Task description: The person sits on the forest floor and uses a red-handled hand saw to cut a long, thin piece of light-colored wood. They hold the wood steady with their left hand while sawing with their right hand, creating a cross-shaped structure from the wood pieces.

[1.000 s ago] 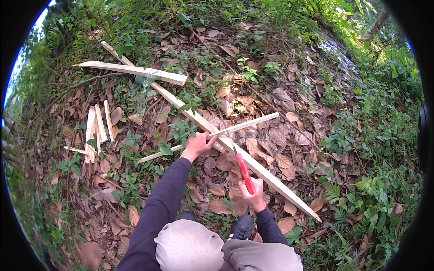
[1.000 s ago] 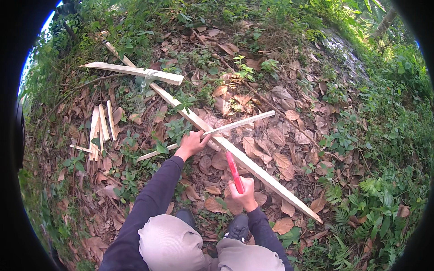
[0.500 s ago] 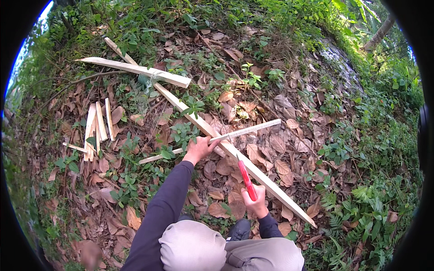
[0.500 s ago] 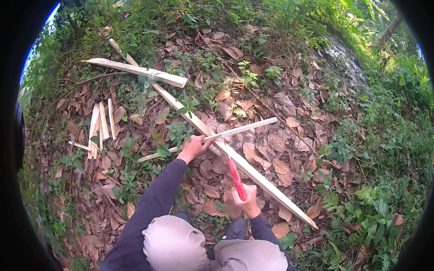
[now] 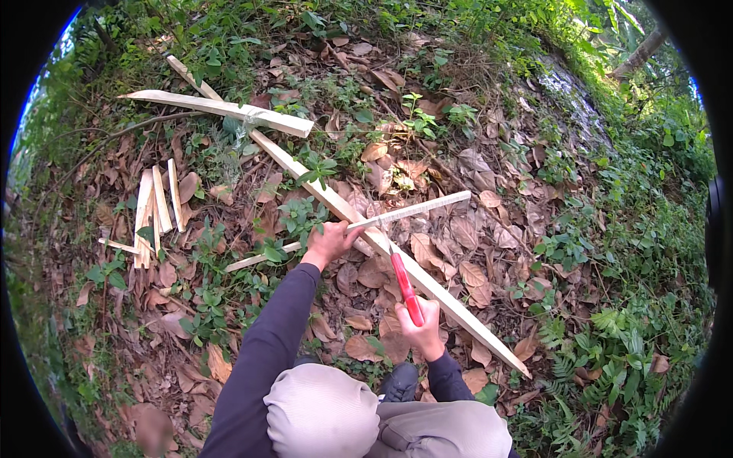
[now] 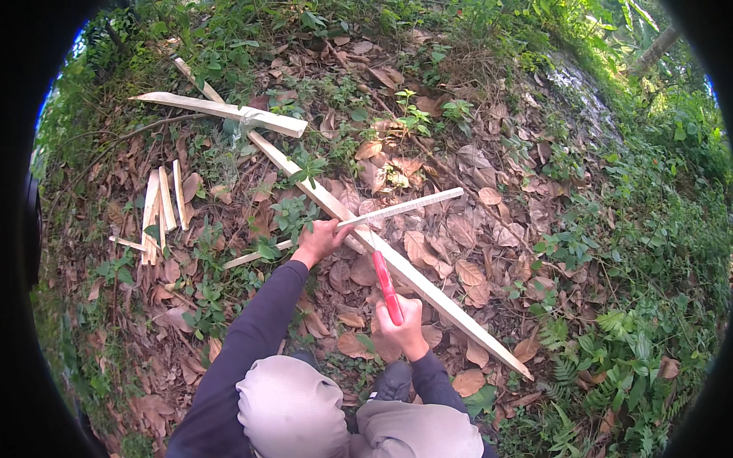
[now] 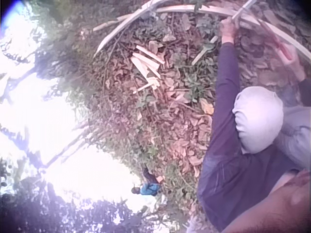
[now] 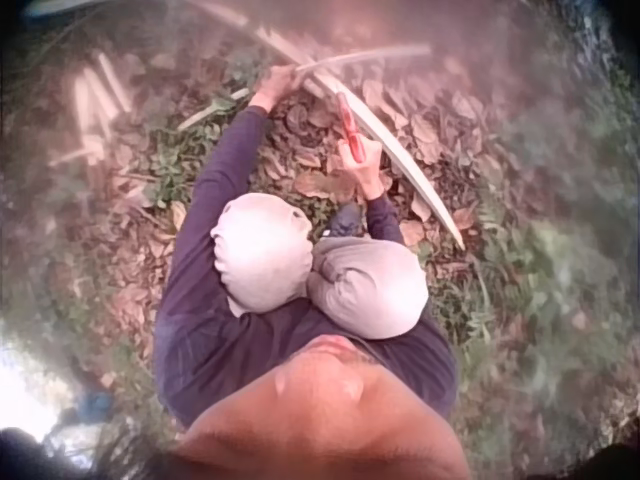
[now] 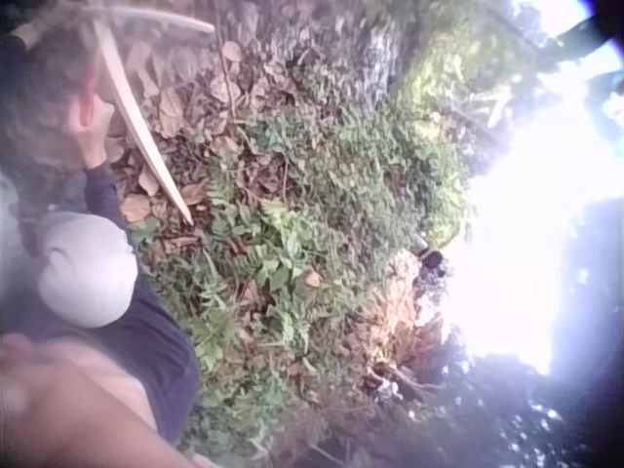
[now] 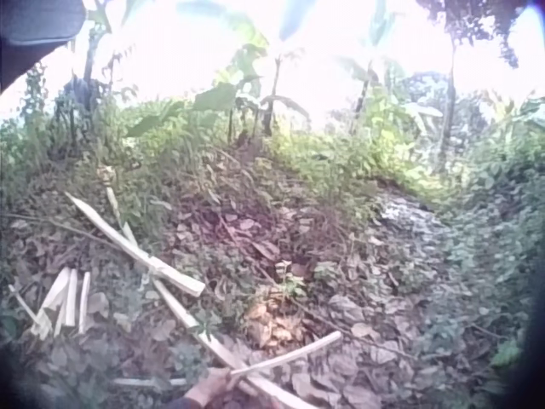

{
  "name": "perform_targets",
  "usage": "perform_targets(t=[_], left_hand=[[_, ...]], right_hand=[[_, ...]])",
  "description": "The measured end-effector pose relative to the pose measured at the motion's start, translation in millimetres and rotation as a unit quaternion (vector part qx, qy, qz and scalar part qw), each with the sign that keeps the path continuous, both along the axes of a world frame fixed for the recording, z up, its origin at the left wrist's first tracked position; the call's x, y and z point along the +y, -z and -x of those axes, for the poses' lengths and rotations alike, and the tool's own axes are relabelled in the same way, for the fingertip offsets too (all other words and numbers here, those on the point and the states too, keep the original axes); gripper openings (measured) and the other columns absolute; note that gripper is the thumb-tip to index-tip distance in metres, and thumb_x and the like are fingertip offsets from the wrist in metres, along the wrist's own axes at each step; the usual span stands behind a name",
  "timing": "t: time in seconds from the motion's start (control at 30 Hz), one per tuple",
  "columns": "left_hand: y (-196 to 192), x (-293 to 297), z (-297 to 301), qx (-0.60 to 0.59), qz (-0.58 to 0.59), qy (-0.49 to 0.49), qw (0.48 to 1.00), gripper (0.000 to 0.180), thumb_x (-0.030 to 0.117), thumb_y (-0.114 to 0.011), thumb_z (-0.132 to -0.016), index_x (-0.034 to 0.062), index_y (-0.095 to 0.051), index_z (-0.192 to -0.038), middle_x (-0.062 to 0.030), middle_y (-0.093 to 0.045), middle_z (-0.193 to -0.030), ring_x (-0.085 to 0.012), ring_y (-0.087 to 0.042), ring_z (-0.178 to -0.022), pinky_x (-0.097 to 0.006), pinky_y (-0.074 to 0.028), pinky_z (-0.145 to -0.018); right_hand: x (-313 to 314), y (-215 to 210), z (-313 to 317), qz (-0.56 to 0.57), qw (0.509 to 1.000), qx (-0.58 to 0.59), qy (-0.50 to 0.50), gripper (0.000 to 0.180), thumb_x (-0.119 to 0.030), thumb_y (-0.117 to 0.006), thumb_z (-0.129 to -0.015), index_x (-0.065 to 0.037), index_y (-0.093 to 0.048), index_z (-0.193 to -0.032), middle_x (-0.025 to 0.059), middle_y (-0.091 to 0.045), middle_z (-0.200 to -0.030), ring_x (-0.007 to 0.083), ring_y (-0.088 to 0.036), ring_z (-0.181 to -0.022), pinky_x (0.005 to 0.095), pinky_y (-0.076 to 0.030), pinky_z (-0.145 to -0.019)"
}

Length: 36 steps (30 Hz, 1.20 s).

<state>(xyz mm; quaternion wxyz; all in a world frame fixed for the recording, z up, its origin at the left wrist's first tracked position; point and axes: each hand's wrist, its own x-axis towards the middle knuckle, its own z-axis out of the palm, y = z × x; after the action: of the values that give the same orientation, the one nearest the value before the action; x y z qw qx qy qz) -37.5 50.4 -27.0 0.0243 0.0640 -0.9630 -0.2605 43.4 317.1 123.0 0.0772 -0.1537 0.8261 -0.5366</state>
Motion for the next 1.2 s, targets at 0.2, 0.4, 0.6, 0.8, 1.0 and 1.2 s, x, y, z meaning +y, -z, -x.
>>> perform_targets(t=[0.2,0.4,0.6,0.8,1.0,1.2], left_hand=[[-8,5,6,-0.040,-0.015,0.002,0.999,0.054,0.059,-0.054,-0.095,0.0090,-0.073,-0.091,-0.0176,-0.072,-0.082,-0.0363,-0.072,-0.081,-0.051,-0.055,-0.077],[-27,3,0,-0.012,0.001,-0.017,1.000,0.052,0.056,-0.059,-0.093,0.0060,-0.072,-0.086,-0.0180,-0.071,-0.075,-0.0357,-0.071,-0.074,-0.049,-0.057,-0.068],[-27,4,0,-0.021,-0.005,-0.021,1.000,0.053,0.057,-0.058,-0.093,0.0074,-0.073,-0.086,-0.0155,-0.071,-0.075,-0.0354,-0.072,-0.077,-0.050,-0.056,-0.072],[-13,5,-1,0.038,0.038,-0.025,0.998,0.053,0.059,-0.059,-0.093,0.0078,-0.072,-0.084,-0.0161,-0.070,-0.073,-0.0353,-0.071,-0.073,-0.049,-0.057,-0.066],[-16,3,-1,0.025,0.018,-0.022,0.999,0.053,0.059,-0.059,-0.092,0.0089,-0.073,-0.083,-0.0161,-0.070,-0.072,-0.0351,-0.071,-0.070,-0.048,-0.057,-0.064],[-11,4,-1,0.046,0.039,-0.028,0.998,0.051,0.058,-0.060,-0.092,0.0097,-0.073,-0.084,-0.0159,-0.070,-0.072,-0.0341,-0.071,-0.070,-0.048,-0.057,-0.065]], right_hand=[[21,-4,-26,0.008,0.999,0.019,-0.025,0.030,-0.008,-0.069,-0.079,-0.007,-0.046,-0.059,0.0054,-0.039,-0.046,0.0198,-0.041,-0.036,0.0334,-0.032,-0.043],[32,-1,-26,0.017,0.999,0.035,-0.015,0.028,-0.007,-0.068,-0.079,-0.006,-0.048,-0.060,0.0060,-0.040,-0.047,0.0211,-0.042,-0.037,0.0336,-0.033,-0.043],[24,8,-6,0.014,1.000,0.018,-0.010,0.027,-0.006,-0.067,-0.080,-0.004,-0.049,-0.061,0.0040,-0.041,-0.046,0.0149,-0.042,-0.037,0.0326,-0.033,-0.043],[18,20,0,0.009,1.000,0.025,-0.014,0.026,-0.008,-0.068,-0.080,-0.005,-0.050,-0.062,0.0044,-0.038,-0.046,0.0159,-0.041,-0.036,0.0332,-0.033,-0.043],[8,19,5,0.013,0.999,0.038,-0.011,0.026,-0.007,-0.068,-0.079,-0.005,-0.049,-0.061,0.0044,-0.040,-0.046,0.0169,-0.041,-0.036,0.0338,-0.033,-0.043],[-7,22,19,0.002,0.999,0.044,-0.022,0.026,-0.006,-0.067,-0.079,-0.005,-0.049,-0.061,0.0057,-0.041,-0.046,0.0183,-0.042,-0.036,0.0345,-0.033,-0.044]])
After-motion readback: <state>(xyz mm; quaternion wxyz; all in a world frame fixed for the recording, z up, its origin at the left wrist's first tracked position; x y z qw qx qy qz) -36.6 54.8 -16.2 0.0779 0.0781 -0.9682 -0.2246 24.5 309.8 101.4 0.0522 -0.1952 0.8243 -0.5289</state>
